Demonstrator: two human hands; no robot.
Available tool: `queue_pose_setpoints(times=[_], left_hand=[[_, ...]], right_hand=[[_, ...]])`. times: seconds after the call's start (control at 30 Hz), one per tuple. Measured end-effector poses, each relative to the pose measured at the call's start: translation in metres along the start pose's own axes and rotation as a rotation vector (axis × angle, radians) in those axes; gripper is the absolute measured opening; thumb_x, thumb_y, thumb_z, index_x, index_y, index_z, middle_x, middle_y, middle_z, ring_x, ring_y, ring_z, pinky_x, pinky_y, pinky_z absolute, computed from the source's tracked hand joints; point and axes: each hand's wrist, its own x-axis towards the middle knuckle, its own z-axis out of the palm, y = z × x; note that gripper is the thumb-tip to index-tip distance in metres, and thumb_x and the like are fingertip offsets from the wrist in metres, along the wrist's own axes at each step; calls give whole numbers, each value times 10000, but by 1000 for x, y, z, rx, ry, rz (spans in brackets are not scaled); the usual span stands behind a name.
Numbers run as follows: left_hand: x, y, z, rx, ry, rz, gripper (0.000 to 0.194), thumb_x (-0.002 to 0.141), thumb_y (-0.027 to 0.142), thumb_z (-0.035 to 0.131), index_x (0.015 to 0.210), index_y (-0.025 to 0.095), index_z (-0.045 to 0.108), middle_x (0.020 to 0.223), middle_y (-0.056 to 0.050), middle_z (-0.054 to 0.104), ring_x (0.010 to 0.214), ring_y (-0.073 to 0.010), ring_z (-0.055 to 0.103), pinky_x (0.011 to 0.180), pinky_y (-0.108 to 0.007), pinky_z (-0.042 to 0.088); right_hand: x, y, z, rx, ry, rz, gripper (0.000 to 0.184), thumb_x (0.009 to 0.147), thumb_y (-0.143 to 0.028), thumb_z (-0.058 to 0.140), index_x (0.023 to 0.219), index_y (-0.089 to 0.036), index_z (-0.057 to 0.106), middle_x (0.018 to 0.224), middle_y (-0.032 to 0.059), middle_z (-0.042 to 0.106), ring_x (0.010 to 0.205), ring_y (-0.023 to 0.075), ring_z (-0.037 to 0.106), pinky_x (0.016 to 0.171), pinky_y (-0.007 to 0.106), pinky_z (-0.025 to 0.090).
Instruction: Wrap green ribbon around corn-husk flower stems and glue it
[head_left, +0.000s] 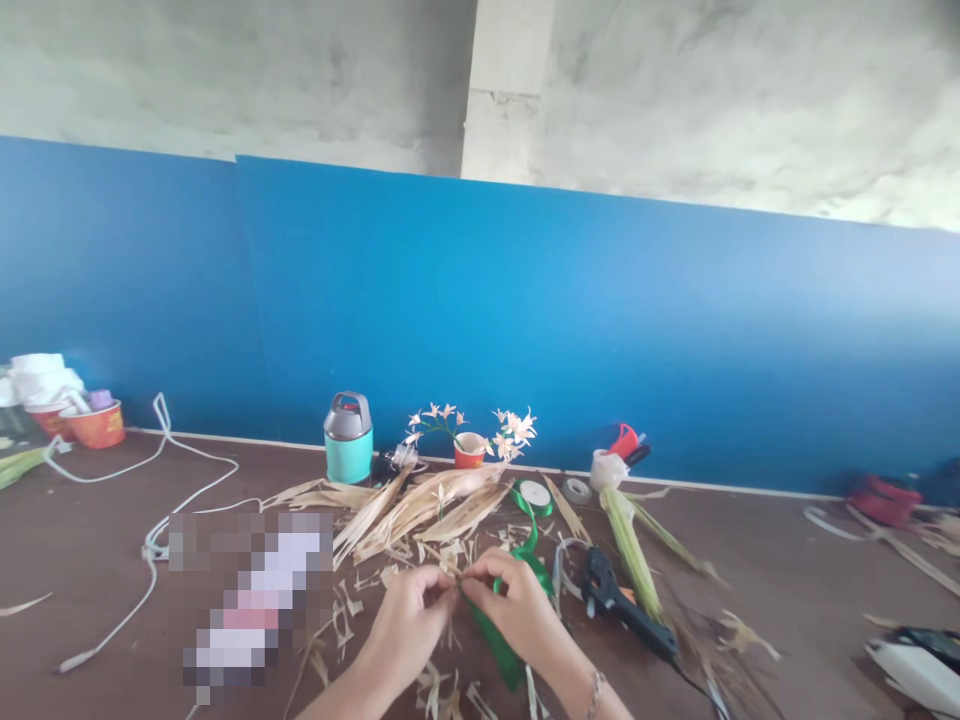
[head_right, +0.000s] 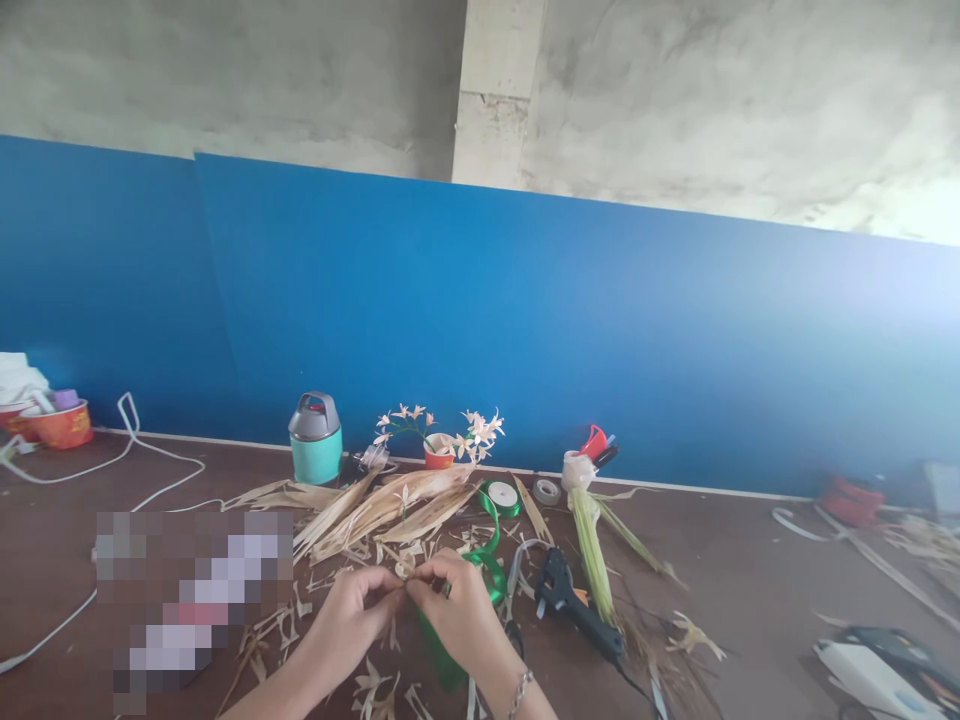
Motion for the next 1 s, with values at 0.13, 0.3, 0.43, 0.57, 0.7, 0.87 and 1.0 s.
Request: queue_pose_setpoints(times=[0.13,0.3,0.43,0.57,0.7,0.87,1.0], left_hand=[[0,0,1,-5,-42,10,193,723,272,518,626,145,626,511,37,502,501,-114,433,499,-215,338],[-1,0,0,22,-78,10,175,702,256,529,604,138,613,514,33,504,512,-114,441,503,-216,333],[-1,1,0,27,-69,-6,176,692,243,515,573,142,596,478,43,482,483,-111,429,497,-222,329],[0,-1,2,-27,-46,-20,183,696,263,514,575,146,588,468,43,480,474,-114,428,479,-221,321],[4,-10,2,-65,-4,-18,194,699,285,507,588,150,590,459,42,482,454,-114,427,472,-225,318],[12,-21,-1,-120,61,-108,256,647,402,534,533,173,537,374,70,401,379,-92,347,432,-221,259],[14,-21,-4,-173,63,-61,296,655,447,538,535,176,525,375,69,408,389,-91,339,441,-217,261]], right_hand=[[0,-2,2,37,4,48,167,729,-210,555,597,-160,645,626,4,593,646,156,541,598,230,387],[-3,-1,2,34,-8,71,165,712,-197,552,565,-149,611,587,-7,551,612,141,503,573,223,368],[-4,0,3,21,-3,59,164,711,-202,554,568,-145,607,598,-4,558,622,140,502,579,219,371],[-3,4,7,16,-13,75,181,742,-235,534,622,-140,630,603,1,596,609,139,522,553,207,378],[4,9,-1,-124,45,82,263,795,-291,474,649,-143,634,599,8,621,588,139,553,521,198,389],[12,15,-58,-331,162,170,296,837,-290,389,843,-165,657,719,42,682,649,162,611,585,229,415],[-5,14,-98,-604,190,338,249,763,-245,494,571,-184,639,630,70,663,655,222,621,583,277,378]])
